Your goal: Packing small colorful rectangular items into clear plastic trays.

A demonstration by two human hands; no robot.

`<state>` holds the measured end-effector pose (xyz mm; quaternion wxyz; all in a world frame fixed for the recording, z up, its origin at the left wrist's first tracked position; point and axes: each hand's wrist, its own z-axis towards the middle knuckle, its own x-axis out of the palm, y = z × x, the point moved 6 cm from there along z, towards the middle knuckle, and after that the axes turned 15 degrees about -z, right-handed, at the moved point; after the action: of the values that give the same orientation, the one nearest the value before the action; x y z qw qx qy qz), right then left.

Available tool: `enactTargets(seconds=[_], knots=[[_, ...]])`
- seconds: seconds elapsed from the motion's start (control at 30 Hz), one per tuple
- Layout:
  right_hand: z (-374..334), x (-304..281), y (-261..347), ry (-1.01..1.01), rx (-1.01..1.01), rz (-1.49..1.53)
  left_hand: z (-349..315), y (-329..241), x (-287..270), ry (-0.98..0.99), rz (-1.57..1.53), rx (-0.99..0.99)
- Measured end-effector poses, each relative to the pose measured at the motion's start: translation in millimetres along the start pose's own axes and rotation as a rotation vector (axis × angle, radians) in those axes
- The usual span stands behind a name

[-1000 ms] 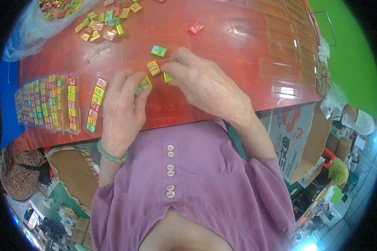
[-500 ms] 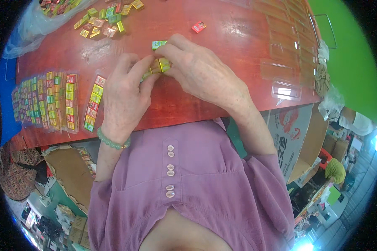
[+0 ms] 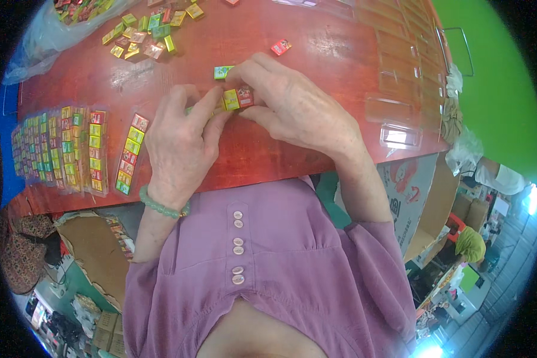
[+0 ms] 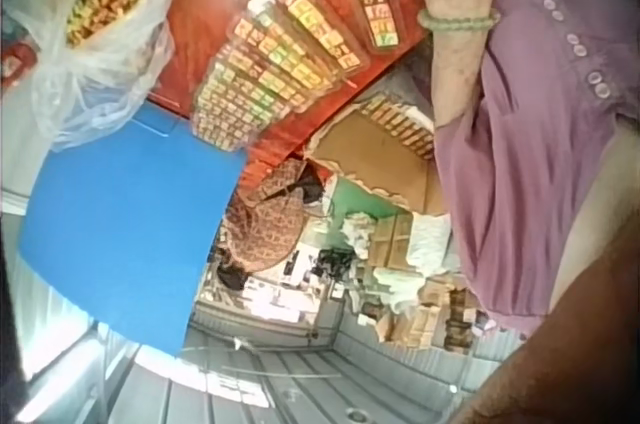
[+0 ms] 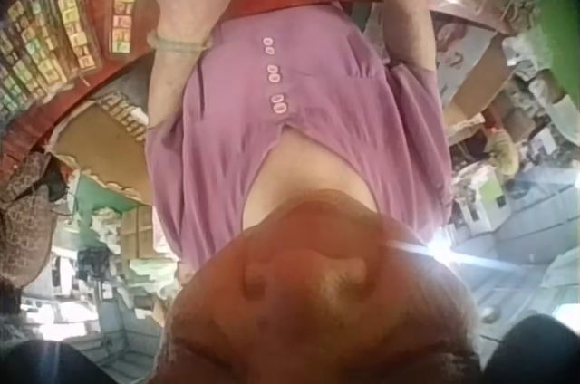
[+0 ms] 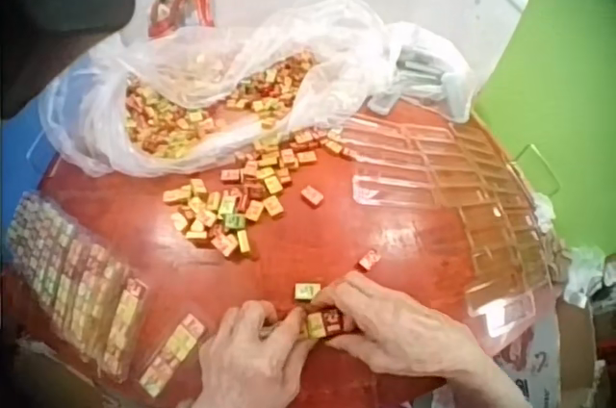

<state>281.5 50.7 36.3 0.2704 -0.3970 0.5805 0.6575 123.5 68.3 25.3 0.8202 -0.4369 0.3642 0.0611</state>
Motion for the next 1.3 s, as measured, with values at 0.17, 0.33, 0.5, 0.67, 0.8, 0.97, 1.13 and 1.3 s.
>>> enactTargets(seconds=[0.17,0.33,0.5,0.67,0.8,0.97,1.13,1.3], knots=[[13.8,-13.1,4.3,-0.074,-0.035,-0.139,-0.7,0.1,0.1,-0.009,0.003,0.008],[35.7,-2.2,5.5,-0.074,-0.068,-0.301,0.3,-1.4,0.7,-0.014,0.013,0.011],[32.9,-3.4,2.2,-0.127,-0.088,-0.407,1.3,-1.0,0.8,-0.011,0.013,0.009],[5.7,-17.1,-4.2,-0.162,0.117,-0.230,-1.4,1.0,-1.5,-0.023,-0.008,0.005],[-10.7,-13.1,-16.5,-0.086,0.292,-0.072,-0.2,1.5,0.3,-0.007,-0.017,0.000],[-12.0,-10.6,-15.9,-0.116,0.243,-0.144,-2.6,1.2,-0.4,-0.003,-0.017,-0.015],[-17.7,-14.8,-10.3,-0.088,0.130,-0.216,-1.1,1.0,-4.4,-0.012,-0.085,-0.047],[-16.0,-13.9,-19.0,-0.044,0.100,-0.256,-1.5,6.2,-4.1,0.025,-0.120,-0.073]])
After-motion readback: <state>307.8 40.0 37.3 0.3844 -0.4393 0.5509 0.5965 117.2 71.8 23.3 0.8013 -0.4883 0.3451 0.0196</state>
